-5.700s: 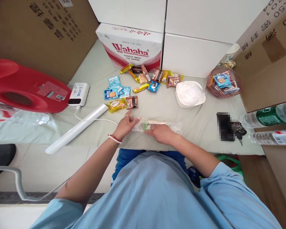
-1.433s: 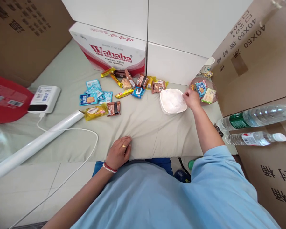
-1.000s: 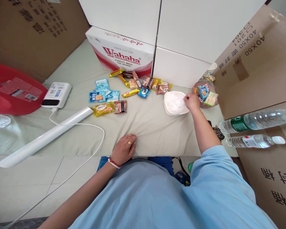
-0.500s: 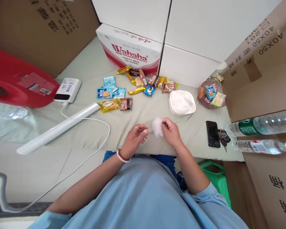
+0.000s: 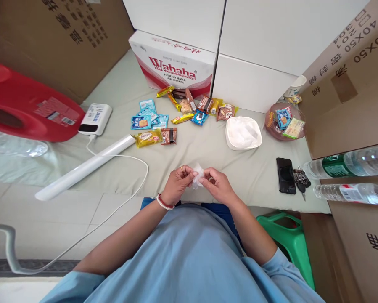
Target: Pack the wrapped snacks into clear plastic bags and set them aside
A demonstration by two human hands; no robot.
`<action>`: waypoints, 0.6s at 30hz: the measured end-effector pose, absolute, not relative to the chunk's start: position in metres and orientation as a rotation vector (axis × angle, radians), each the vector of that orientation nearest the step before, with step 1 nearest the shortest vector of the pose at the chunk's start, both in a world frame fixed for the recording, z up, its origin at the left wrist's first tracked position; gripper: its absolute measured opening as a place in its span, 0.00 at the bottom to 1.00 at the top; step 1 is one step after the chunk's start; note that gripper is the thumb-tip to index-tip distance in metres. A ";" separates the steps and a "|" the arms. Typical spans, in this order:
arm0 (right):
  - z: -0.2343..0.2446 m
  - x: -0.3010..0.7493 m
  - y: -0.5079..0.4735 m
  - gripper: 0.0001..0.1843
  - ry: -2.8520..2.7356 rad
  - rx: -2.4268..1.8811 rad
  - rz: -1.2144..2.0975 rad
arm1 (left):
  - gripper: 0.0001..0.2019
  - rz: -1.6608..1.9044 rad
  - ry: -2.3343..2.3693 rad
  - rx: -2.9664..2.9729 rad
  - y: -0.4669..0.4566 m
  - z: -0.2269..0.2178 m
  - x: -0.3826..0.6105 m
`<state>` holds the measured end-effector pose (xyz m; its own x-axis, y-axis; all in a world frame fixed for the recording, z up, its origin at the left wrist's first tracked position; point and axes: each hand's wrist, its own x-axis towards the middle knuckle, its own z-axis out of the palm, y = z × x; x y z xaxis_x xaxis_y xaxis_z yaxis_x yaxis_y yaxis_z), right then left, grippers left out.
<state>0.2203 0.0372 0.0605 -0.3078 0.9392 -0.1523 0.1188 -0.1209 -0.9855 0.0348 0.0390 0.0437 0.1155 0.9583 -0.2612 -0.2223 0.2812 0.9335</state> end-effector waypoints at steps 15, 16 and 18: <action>0.065 0.350 0.218 0.13 -1.751 -2.055 0.109 | 0.12 1.142 1.409 1.549 0.025 0.017 -0.016; 0.064 0.349 0.225 0.13 -1.871 -2.136 0.221 | 0.12 1.129 1.445 1.615 0.022 0.015 -0.021; 0.064 0.353 0.229 0.15 -1.999 -2.178 0.345 | 0.11 1.100 1.530 1.706 0.015 0.010 -0.031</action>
<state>0.3526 0.2290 0.0641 0.0776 0.9953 -0.0581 0.9571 -0.0907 -0.2751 -0.0315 0.0147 0.0097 -0.0033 0.9817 0.1906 0.4935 -0.1642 0.8541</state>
